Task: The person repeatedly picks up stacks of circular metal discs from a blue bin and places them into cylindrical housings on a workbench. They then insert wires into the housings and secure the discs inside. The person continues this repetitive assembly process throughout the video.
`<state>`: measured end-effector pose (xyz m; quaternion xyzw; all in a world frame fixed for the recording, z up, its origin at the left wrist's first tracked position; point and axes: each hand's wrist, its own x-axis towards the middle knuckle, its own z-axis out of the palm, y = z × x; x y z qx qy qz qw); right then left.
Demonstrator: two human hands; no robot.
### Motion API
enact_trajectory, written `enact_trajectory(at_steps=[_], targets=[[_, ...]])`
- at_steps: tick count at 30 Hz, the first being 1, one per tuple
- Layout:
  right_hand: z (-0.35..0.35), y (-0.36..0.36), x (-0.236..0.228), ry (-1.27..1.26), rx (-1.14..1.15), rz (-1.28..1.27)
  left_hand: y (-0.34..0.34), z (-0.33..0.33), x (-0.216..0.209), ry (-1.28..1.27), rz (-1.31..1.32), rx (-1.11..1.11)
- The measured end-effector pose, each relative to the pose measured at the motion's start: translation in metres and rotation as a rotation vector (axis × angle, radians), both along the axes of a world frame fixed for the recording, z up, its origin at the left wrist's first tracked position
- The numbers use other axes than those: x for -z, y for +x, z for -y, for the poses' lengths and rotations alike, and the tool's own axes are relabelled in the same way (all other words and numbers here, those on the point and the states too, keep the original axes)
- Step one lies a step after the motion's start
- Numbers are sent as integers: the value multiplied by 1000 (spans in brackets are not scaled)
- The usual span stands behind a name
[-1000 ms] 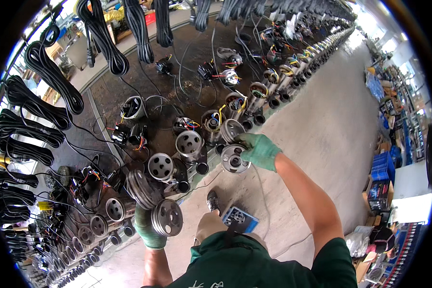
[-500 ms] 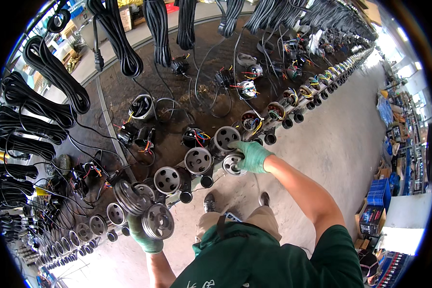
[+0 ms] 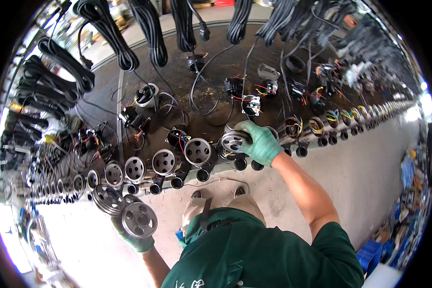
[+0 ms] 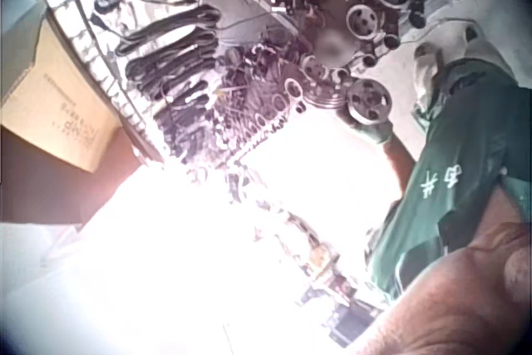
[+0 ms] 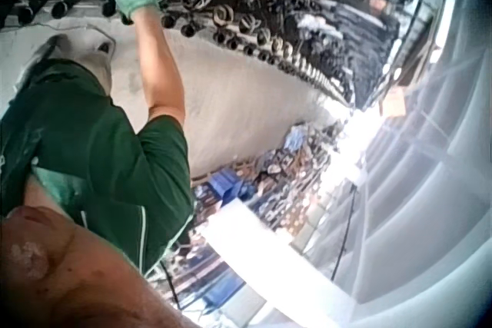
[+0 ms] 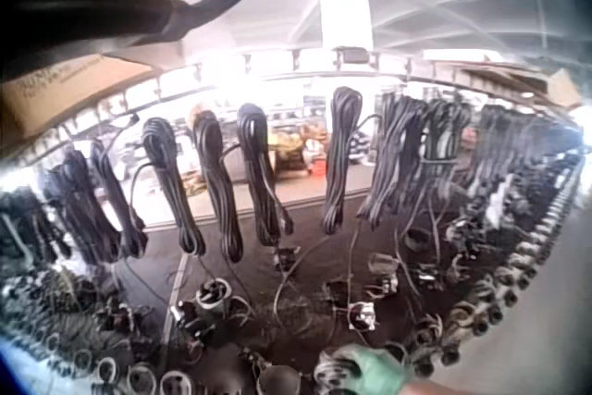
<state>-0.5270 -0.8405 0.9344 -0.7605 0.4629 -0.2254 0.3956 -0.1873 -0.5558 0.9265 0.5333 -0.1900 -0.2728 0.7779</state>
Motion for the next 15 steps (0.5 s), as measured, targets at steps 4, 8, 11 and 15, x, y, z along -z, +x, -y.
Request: enact_trajectory(at_steps=[4,8,11,15], targets=[[18,-1,35,156,-131,66,-55,0,-10,-18,-248,-170],[30,0,44,292,-273,-111,-81,-2,-10,92,-2,-235],[33,-1,48,254,-221,-135,-85,-3,-1,176,198,-270],[37,-15,44,314,-150,11,-65,3,9,60,16,-195]])
